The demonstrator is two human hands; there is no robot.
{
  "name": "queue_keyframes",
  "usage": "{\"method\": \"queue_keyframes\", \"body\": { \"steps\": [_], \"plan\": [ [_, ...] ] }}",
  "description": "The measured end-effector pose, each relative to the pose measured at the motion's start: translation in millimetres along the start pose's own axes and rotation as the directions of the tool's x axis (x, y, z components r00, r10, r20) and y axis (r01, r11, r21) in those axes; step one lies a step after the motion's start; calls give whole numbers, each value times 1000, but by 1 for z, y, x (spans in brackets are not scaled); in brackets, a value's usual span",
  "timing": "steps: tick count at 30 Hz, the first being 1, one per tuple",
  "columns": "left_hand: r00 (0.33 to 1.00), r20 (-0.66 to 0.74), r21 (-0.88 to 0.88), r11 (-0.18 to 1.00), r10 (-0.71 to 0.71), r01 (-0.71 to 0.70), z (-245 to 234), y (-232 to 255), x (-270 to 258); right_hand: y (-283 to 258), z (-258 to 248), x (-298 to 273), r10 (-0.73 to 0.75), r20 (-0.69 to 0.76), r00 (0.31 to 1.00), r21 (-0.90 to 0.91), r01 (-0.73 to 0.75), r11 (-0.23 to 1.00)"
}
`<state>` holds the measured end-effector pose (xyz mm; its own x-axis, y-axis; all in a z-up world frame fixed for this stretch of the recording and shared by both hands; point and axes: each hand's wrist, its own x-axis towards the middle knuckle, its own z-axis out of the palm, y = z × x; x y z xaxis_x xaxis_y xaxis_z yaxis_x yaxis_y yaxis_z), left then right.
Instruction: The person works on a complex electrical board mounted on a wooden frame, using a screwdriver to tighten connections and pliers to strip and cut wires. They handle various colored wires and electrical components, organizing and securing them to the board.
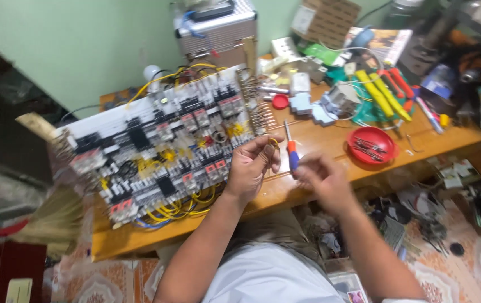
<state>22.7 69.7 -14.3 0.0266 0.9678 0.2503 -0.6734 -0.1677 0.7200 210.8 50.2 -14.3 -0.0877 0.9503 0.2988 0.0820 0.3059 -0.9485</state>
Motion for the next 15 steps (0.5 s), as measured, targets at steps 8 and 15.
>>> {"method": "queue_keyframes", "body": {
  "steps": [8,15],
  "plan": [
    [976,182,377,925,-119,43,50,-31,27,37,-190,139,-213,-217,953,-525,70,848],
    [993,68,691,723,-98,24,61,-72,84,103,-265,245,-91,-159,983,-948,-126,293]
  ]
}}
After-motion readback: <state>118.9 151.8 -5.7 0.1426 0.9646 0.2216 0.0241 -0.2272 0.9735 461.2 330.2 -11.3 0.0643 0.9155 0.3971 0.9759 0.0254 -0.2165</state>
